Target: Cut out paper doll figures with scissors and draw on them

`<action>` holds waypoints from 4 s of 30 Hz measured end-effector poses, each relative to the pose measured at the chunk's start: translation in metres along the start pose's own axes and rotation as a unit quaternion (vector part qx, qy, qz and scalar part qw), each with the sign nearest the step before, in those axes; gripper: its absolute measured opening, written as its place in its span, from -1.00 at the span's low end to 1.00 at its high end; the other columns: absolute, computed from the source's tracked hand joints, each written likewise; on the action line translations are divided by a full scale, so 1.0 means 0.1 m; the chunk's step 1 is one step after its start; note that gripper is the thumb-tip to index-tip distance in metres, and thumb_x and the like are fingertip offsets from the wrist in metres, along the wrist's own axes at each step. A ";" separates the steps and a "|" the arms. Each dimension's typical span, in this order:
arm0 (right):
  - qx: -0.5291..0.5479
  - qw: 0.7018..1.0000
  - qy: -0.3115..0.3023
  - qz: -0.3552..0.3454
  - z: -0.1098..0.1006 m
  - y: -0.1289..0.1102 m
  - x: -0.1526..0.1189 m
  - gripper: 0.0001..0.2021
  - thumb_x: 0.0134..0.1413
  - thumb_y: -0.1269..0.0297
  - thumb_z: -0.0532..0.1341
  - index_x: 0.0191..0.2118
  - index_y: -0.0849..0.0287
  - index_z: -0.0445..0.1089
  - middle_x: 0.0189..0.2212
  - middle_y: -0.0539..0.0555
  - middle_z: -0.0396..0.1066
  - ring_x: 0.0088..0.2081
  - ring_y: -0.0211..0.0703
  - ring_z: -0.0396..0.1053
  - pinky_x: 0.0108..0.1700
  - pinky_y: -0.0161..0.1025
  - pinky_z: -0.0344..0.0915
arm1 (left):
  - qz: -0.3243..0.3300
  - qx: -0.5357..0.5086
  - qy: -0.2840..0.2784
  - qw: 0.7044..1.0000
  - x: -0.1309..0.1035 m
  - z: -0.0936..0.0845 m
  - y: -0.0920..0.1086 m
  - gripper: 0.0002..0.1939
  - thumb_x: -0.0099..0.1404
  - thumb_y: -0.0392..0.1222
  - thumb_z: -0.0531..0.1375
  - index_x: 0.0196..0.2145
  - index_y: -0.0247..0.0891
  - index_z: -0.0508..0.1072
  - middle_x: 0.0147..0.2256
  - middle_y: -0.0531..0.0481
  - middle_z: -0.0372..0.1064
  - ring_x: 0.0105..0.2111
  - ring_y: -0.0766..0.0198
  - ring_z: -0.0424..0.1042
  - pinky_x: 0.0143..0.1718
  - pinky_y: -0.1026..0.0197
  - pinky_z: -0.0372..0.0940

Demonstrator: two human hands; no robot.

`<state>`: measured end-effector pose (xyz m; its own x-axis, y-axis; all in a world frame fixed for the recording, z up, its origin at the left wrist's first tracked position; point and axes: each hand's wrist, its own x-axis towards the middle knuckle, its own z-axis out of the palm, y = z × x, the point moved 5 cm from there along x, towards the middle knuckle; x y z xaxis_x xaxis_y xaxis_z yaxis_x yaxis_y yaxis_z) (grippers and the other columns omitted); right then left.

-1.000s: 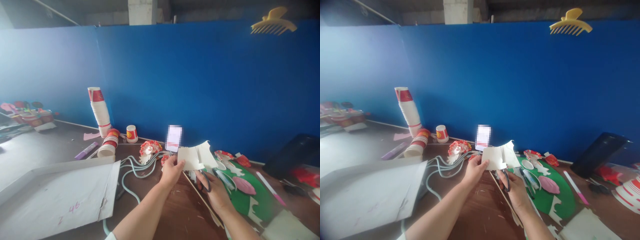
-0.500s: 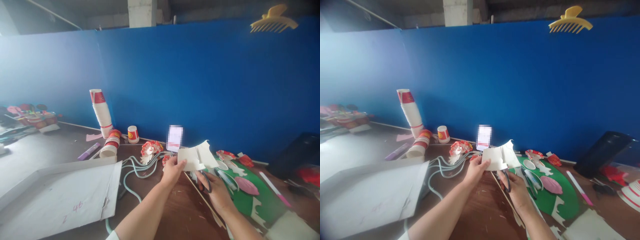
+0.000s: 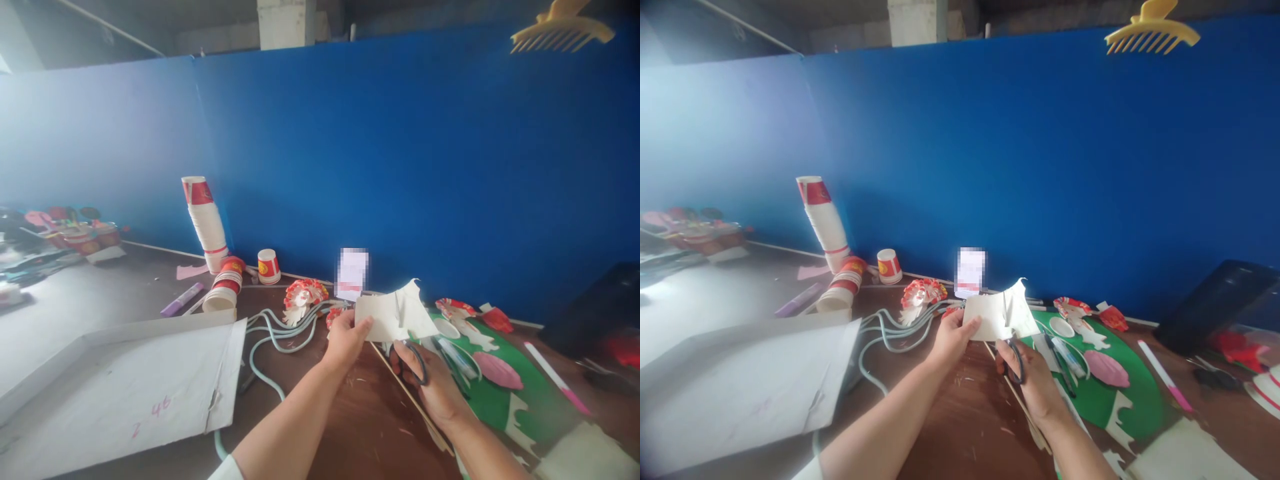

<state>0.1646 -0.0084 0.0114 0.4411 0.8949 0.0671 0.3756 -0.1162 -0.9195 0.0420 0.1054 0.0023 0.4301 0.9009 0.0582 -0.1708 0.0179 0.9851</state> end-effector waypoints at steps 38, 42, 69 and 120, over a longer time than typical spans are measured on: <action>0.012 0.999 0.040 0.027 -0.04 -0.06 0.00 -0.58 0.05 -0.03 0.16 -0.68 0.11 0.25 -0.71 -0.07 0.20 -0.57 -0.20 0.14 -0.46 -0.25 0.02 | -0.011 -0.025 -0.024 0.999 -0.11 0.13 0.04 -0.74 0.10 -0.09 0.25 -0.35 -0.37 0.50 -0.43 -0.06 0.45 -0.45 0.31 0.34 -0.39 0.30 0.21; 0.017 0.998 0.042 0.032 -0.03 -0.05 -0.01 -0.58 0.05 -0.04 0.16 -0.67 0.12 0.26 -0.71 -0.07 0.21 -0.57 -0.21 0.14 -0.46 -0.25 0.02 | -0.040 -0.063 -0.042 0.996 -0.11 0.15 0.01 -0.71 0.04 -0.09 0.30 -0.36 -0.39 0.50 -0.47 -0.05 0.43 -0.50 0.35 0.31 -0.44 0.31 0.19; 0.096 0.989 -0.101 0.059 0.08 0.13 0.03 -0.72 0.03 0.09 0.22 -0.56 0.13 0.31 -0.59 -0.04 0.28 -0.50 -0.21 0.18 -0.47 -0.29 0.06 | -0.191 -0.199 0.001 0.961 -0.02 0.06 -0.14 -0.70 -0.14 -0.19 0.36 -0.42 -0.43 0.52 -0.50 -0.14 0.43 -0.48 0.22 0.42 -0.44 0.24 0.28; 0.013 0.998 -0.045 0.043 -0.02 0.15 0.06 -0.78 -0.01 0.19 0.15 -0.59 0.11 0.27 -0.66 -0.07 0.24 -0.53 -0.20 0.15 -0.47 -0.29 0.05 | -0.054 0.030 -0.007 0.998 -0.06 0.06 0.04 -0.74 0.13 -0.17 0.22 -0.27 -0.42 0.51 -0.35 -0.17 0.50 -0.40 0.21 0.44 -0.44 0.30 0.27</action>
<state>0.1743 -0.0054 -0.0015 0.3946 0.9177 -0.0468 0.3183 -0.1843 -0.9299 0.0443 0.0972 0.0074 0.4555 0.8889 -0.0479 -0.0691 0.0889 0.9936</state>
